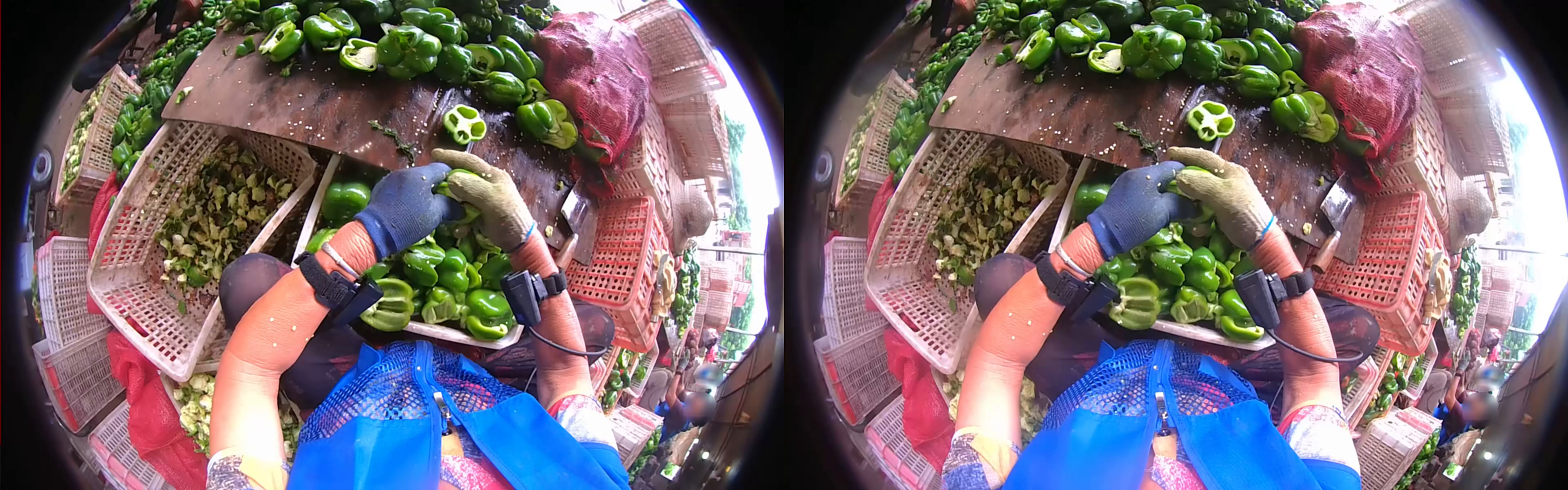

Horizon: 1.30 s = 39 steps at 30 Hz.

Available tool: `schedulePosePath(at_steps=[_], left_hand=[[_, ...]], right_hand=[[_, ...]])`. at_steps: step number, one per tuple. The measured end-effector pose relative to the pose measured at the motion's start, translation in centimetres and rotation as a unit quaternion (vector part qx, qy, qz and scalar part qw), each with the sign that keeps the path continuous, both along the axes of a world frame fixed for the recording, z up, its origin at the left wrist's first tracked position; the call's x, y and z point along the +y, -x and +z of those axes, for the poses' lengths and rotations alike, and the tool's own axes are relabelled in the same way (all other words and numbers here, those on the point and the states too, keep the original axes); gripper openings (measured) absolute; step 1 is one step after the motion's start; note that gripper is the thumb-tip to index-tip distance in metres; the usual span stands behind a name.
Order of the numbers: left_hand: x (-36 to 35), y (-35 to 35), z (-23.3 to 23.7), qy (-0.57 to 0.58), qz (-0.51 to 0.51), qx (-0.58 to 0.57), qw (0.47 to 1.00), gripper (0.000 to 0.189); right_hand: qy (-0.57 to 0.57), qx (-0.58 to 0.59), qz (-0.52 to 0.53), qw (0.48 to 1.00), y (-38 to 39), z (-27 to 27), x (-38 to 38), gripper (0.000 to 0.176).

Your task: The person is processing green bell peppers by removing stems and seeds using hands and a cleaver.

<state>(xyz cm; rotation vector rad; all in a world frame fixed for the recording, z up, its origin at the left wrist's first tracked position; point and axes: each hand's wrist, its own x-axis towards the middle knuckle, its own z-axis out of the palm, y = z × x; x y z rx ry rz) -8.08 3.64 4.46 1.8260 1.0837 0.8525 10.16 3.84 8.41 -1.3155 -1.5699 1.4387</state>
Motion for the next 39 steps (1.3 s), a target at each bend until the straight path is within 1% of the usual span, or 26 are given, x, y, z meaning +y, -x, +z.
schedulePosePath(at_steps=[3, 5, 7, 8, 10, 11, 13, 14, 15, 16, 17, 18, 19, 21, 22, 23, 25, 26, 27, 31, 33, 34, 35, 36, 37, 39], left_hand=[[-1.7, -0.5, 0.9, -0.01, 0.062, 0.109, 0.992, 0.034], [-2.6, -1.3, 0.1, -0.053, 0.086, 0.095, 0.99, 0.026], [-3.1, -1.6, -0.2, -0.08, 0.093, 0.1, 0.987, 0.023], [-3.1, -1.7, -1.1, -0.102, 0.097, 0.111, 0.984, 0.021], [-1.7, -1.4, -2.2, -0.07, 0.164, 0.131, 0.975, 0.021], [-0.8, -1.1, -2.7, -0.053, 0.198, 0.141, 0.969, 0.021], [0.4, -0.6, -3.4, -0.008, 0.198, 0.122, 0.973, 0.026], [0.1, -0.4, -4.2, -0.053, 0.201, 0.063, 0.976, 0.03], [0.2, -0.2, -4.8, -0.008, 0.189, -0.002, 0.982, 0.032], [0.4, 0.2, -5.2, 0.038, 0.176, -0.066, 0.981, 0.035], [0.6, 0.6, -5.6, 0.084, 0.163, -0.131, 0.974, 0.038], [0.7, 1.4, -4.6, 0.162, 0.141, -0.203, 0.955, 0.043], [0.7, 1.7, -3.1, 0.181, 0.134, -0.224, 0.948, 0.043], [-0.1, 2.2, -1.0, 0.23, 0.125, -0.262, 0.929, 0.044], [0.3, 1.9, -1.9, 0.058, 0.135, -0.093, 0.985, 0.053], [0.2, 1.7, -2.8, -0.049, 0.144, -0.024, 0.988, 0.054], [-0.8, 1.1, -2.4, -0.26, 0.152, 0.112, 0.947, 0.057], [-1.0, 0.9, -2.0, -0.307, 0.119, 0.086, 0.94, 0.066], [-1.2, 0.7, -1.6, -0.3, 0.124, 0.067, 0.943, 0.066], [-2.0, 0.2, -1.1, -0.256, 0.12, 0.005, 0.959, 0.062], [-2.0, 0.1, -1.7, -0.222, 0.109, -0.013, 0.969, 0.06], [-1.7, 0.1, -1.7, -0.226, 0.116, -0.035, 0.966, 0.051], [-1.4, 0.2, -1.8, -0.12, 0.105, -0.075, 0.984, 0.048], [-1.3, 0.2, -1.5, -0.013, 0.093, -0.114, 0.989, 0.045], [-1.2, 0.2, -1.1, 0.095, 0.08, -0.15, 0.981, 0.043], [-1.6, 0.4, 0.0, 0.157, 0.07, -0.185, 0.968, 0.039]], right_hand=[[0.07, 0.034, -0.112, 0.991, 1.3, -0.2, -2.8, 0.039], [0.098, 0.018, -0.191, 0.977, 2.2, 0.1, -4.5, 0.035], [0.118, 0.175, -0.268, 0.94, 2.9, -2.2, -5.4, 0.032], [0.146, 0.225, -0.313, 0.911, 3.4, -3.3, -5.8, 0.03], [0.221, 0.301, -0.399, 0.837, 5.0, -3.5, -7.1, 0.026], [0.256, 0.349, -0.338, 0.836, 4.9, -4.3, -7.9, 0.023], [0.15, 0.258, -0.35, 0.888, 7.6, -6.7, -9.2, 0.023], [0.172, 0.255, -0.333, 0.891, 7.1, -5.8, -9.4, 0.027], [0.194, 0.251, -0.314, 0.895, 7.1, -3.8, -9.5, 0.032], [0.16, 0.115, -0.253, 0.947, 5.5, -3.9, -8.9, 0.035], [0.12, -0.026, -0.185, 0.975, 3.5, -4.0, -8.3, 0.038], [0.066, -0.151, -0.112, 0.98, 2.0, -4.3, -7.9, 0.048], [-0.102, -0.247, -0.083, 0.96, 1.2, -4.4, -7.7, 0.055], [-0.161, -0.251, -0.142, 0.944, 0.7, -3.0, -6.6, 0.058], [-0.199, -0.261, -0.168, 0.929, 0.8, -1.7, -5.9, 0.059], [-0.173, -0.195, -0.171, 0.95, 1.2, -0.9, -5.1, 0.058], [0.055, -0.086, -0.176, 0.979, 2.9, 0.9, -4.0, 0.054], [0.078, -0.077, -0.163, 0.981, 3.5, 1.5, -3.8, 0.052], [0.1, -0.068, -0.149, 0.981, 3.8, 1.8, -3.7, 0.051], [0.147, 0.162, -0.173, 0.96, 2.9, -0.9, -3.8, 0.04], [0.121, 0.168, -0.194, 0.959, 2.8, -1.3, -4.4, 0.036], [0.107, 0.169, -0.199, 0.959, 2.7, -1.3, -4.7, 0.036], [0.093, 0.17, -0.205, 0.959, 2.6, -1.3, -4.8, 0.036], [0.09, 0.232, -0.216, 0.944, 2.6, -2.0, -4.9, 0.034], [0.083, 0.205, -0.207, 0.953, 2.1, -2.2, -5.0, 0.033], [0.064, 0.154, -0.186, 0.968, 1.5, -1.9, -4.7, 0.031]])
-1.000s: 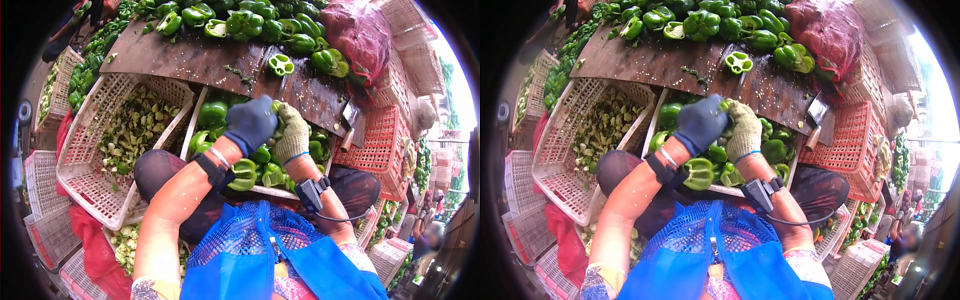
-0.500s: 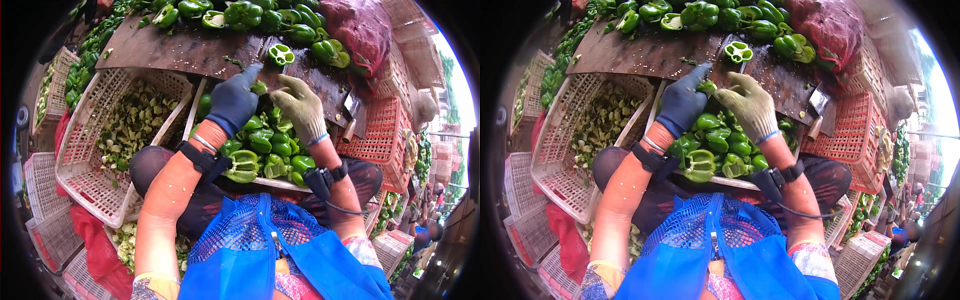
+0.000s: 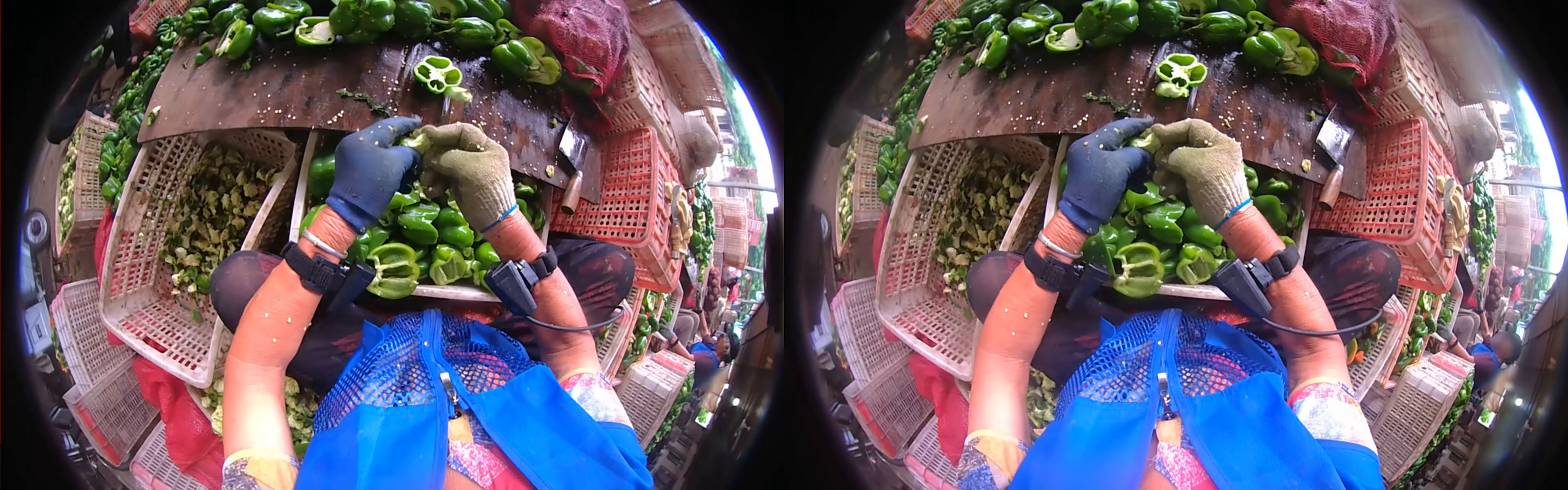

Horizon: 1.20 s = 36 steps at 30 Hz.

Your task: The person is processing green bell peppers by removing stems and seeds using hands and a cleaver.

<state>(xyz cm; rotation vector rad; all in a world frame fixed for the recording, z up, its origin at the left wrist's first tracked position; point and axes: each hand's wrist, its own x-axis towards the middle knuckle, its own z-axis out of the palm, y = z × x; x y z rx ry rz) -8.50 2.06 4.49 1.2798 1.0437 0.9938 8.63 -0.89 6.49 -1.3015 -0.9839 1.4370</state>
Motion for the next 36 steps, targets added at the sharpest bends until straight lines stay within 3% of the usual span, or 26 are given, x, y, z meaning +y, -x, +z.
schedulePosePath(at_steps=[2, 5, 6, 8, 10, 12, 13, 14, 16, 18, 19, 21, 23, 24, 25, 28, 29, 33, 36], left_hand=[[-0.2, 0.3, 0.5, 0.037, -0.004, -0.015, 0.999, 0.038], [0.7, 2.2, 0.4, -0.107, 0.066, 0.061, 0.99, 0.037], [1.3, 3.6, 0.7, -0.161, 0.097, 0.09, 0.978, 0.037], [1.8, 8.5, 1.7, -0.273, 0.186, 0.317, 0.889, 0.037], [2.1, 13.7, 1.8, -0.221, 0.279, 0.521, 0.776, 0.039], [2.0, 13.9, 2.1, -0.267, 0.34, 0.548, 0.716, 0.041], [2.0, 13.9, 2.3, -0.289, 0.37, 0.56, 0.683, 0.043], [2.0, 13.0, 1.3, -0.303, 0.342, 0.523, 0.72, 0.049], [2.0, 10.1, 0.9, -0.186, 0.25, 0.368, 0.876, 0.054], [2.9, 7.5, -1.1, -0.1, 0.189, 0.185, 0.959, 0.06], [3.3, 6.5, -1.1, -0.111, 0.165, 0.172, 0.965, 0.063], [3.8, 4.8, -1.3, -0.131, 0.11, 0.141, 0.975, 0.068], [4.3, 4.0, -1.3, -0.116, 0.053, 0.092, 0.988, 0.07], [4.3, 3.6, -1.0, -0.108, 0.024, 0.067, 0.992, 0.072], [4.2, 3.4, 0.0, -0.018, -0.007, 0.009, 1.0, 0.072], [3.6, 2.5, 0.7, -0.018, -0.097, -0.167, 0.981, 0.068], [3.1, 2.7, 1.4, 0.016, -0.129, -0.137, 0.982, 0.06], [2.6, 3.1, 1.3, -0.102, -0.125, 0.014, 0.987, 0.046], [1.9, 3.5, 1.8, 0.001, -0.162, -0.039, 0.986, 0.043]], right_hand=[[0.011, -0.051, 0.005, 0.999, -0.4, 1.0, -0.1, 0.03], [0.01, -0.163, -0.02, 0.986, -2.1, 0.7, 0.5, 0.032], [-0.092, -0.287, -0.036, 0.953, -3.7, -1.6, 1.2, 0.034], [-0.18, -0.415, -0.063, 0.89, -5.0, -1.6, 2.7, 0.036], [-0.252, -0.535, -0.06, 0.805, -5.7, -1.9, 5.6, 0.049], [-0.314, -0.585, -0.036, 0.747, -5.1, -2.1, 9.1, 0.054], [-0.255, -0.602, 0.041, 0.756, -4.5, -1.5, 10.6, 0.055], [-0.23, -0.661, 0.078, 0.71, -3.9, -1.5, 11.5, 0.052], [-0.255, -0.645, 0.031, 0.72, -3.5, -3.8, 13.0, 0.05], [-0.251, -0.594, 0.018, 0.764, -3.7, -4.2, 13.5, 0.046], [-0.245, -0.569, 0.012, 0.785, -3.9, -4.3, 13.2, 0.044], [-0.163, -0.364, 0.041, 0.916, -4.7, -4.0, 12.0, 0.04], [-0.006, -0.097, 0.041, 0.994, -3.4, -0.3, 9.1, 0.033], [0.008, -0.043, 0.072, 0.996, -3.3, 0.4, 7.9, 0.034], [0.022, 0.012, 0.103, 0.994, -3.2, 0.8, 6.9, 0.034], [0.05, 0.116, 0.182, 0.975, -2.3, 1.3, 4.3, 0.045], [0.059, 0.136, 0.172, 0.974, -1.7, 1.3, 3.5, 0.046], [0.116, 0.137, 0.136, 0.974, -0.3, 1.9, 0.9, 0.047], [0.072, 0.163, 0.141, 0.974, 0.5, 2.0, 0.4, 0.042]])
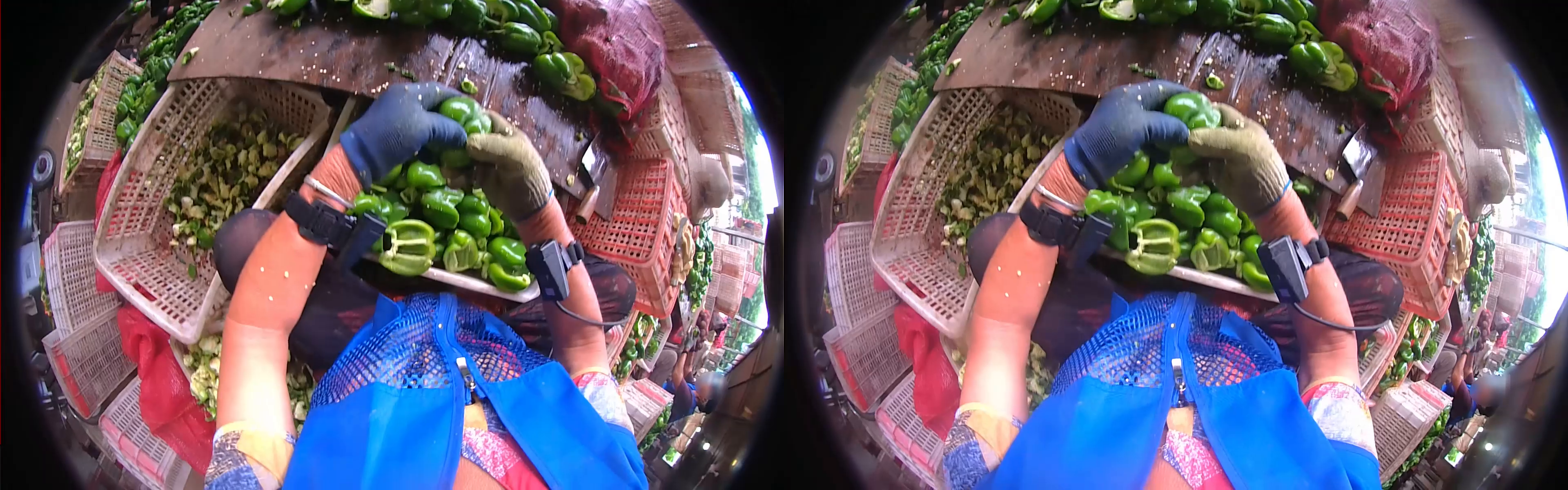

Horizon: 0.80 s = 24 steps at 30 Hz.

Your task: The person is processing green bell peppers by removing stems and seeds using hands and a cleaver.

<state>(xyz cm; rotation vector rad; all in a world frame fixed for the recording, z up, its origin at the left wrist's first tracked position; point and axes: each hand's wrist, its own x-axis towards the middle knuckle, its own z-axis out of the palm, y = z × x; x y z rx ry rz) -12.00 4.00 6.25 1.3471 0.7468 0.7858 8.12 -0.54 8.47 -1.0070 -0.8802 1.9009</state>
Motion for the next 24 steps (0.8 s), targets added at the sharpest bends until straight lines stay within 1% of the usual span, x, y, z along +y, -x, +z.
schedulePosePath(at_steps=[1, 2, 4, 5, 7, 8, 9, 10, 11, 12, 13, 14, 15, 16, 17, 18, 20, 21, 22, 23, 24], left_hand=[[0.1, 0.0, -0.5, -0.07, 0.013, -0.007, 0.997, 0.043], [-0.4, 0.2, -0.9, -0.073, 0.025, 0.01, 0.997, 0.043], [-0.9, 0.9, 0.3, -0.086, 0.048, 0.043, 0.994, 0.044], [-1.3, 1.5, 0.8, -0.09, 0.052, 0.078, 0.992, 0.044], [-2.1, 2.4, 0.9, -0.023, 0.029, 0.109, 0.993, 0.044], [-2.3, 2.8, 0.8, 0.008, 0.019, 0.126, 0.992, 0.044], [-2.7, 3.0, 0.3, 0.057, 0.002, 0.115, 0.992, 0.045], [-2.5, 3.1, -2.8, -0.021, -0.001, 0.19, 0.982, 0.047], [-3.4, 2.6, -3.8, -0.142, 0.004, 0.396, 0.907, 0.048], [-4.0, 2.0, -4.0, -0.25, 0.008, 0.579, 0.776, 0.049], [-3.6, 2.0, -4.1, -0.214, -0.031, 0.604, 0.767, 0.05], [-3.3, 2.3, -4.1, -0.209, 0.003, 0.582, 0.786, 0.05], [-2.9, 2.7, -3.5, -0.206, 0.036, 0.558, 0.803, 0.049], [-2.4, 2.9, -3.1, -0.202, 0.069, 0.532, 0.819, 0.049], [-1.4, 3.6, -3.4, -0.209, 0.104, 0.501, 0.833, 0.045], [-0.9, 4.0, -2.8, -0.203, 0.158, 0.473, 0.842, 0.042], [0.1, 5.1, -1.3, -0.185, 0.267, 0.415, 0.85, 0.038], [0.6, 5.6, -1.6, -0.212, 0.282, 0.39, 0.851, 0.037], [1.2, 6.2, -1.9, -0.24, 0.297, 0.365, 0.849, 0.036], [1.6, 6.6, -2.3, -0.268, 0.311, 0.339, 0.846, 0.035], [1.8, 6.7, -2.4, -0.292, 0.304, 0.352, 0.836, 0.034]], right_hand=[[-0.031, -0.017, 0.006, 0.999, 0.4, 0.0, 0.2, 0.04], [-0.03, -0.036, -0.013, 0.999, 0.8, 0.7, 0.1, 0.04], [-0.036, -0.114, -0.049, 0.992, 1.4, 1.0, -0.2, 0.038], [-0.045, -0.165, -0.034, 0.985, 1.5, 1.0, -0.3, 0.038], [-0.064, -0.266, -0.002, 0.962, 1.7, 1.3, -0.5, 0.037], [-0.033, -0.371, 0.041, 0.927, 1.8, 2.0, -0.6, 0.044], [-0.103, -0.449, 0.043, 0.887, 1.5, 1.1, -0.7, 0.049], [-0.169, -0.521, 0.047, 0.835, 0.8, -0.6, -1.1, 0.053], [-0.174, -0.529, 0.018, 0.831, 0.1, -2.3, -1.2, 0.056], [-0.188, -0.521, 0.029, 0.832, 0.1, -2.4, -1.3, 0.054], [-0.201, -0.512, 0.041, 0.834, 0.3, -2.4, -1.8, 0.051], [-0.21, -0.502, 0.051, 0.838, 0.5, -2.5, -2.5, 0.049], [-0.249, -0.507, 0.071, 0.822, 0.9, -2.6, -3.1, 0.047], [-0.252, -0.521, 0.11, 0.808, 1.6, -1.8, -3.8, 0.046], [-0.27, -0.529, 0.159, 0.789, 2.0, -1.9, -4.5, 0.049], [-0.287, -0.534, 0.21, 0.767, 2.4, -2.0, -5.2, 0.051], [-0.334, -0.619, 0.336, 0.626, 4.4, -0.7, -7.4, 0.057], [-0.332, -0.648, 0.403, 0.555, 5.4, -0.7, -8.1, 0.055], [-0.451, -0.635, 0.363, 0.511, 4.8, -3.1, -9.0, 0.043], [-0.483, -0.636, 0.328, 0.504, 4.3, -5.3, -9.3, 0.037], [-0.513, -0.636, 0.292, 0.498, 4.4, -6.2, -9.1, 0.03]])
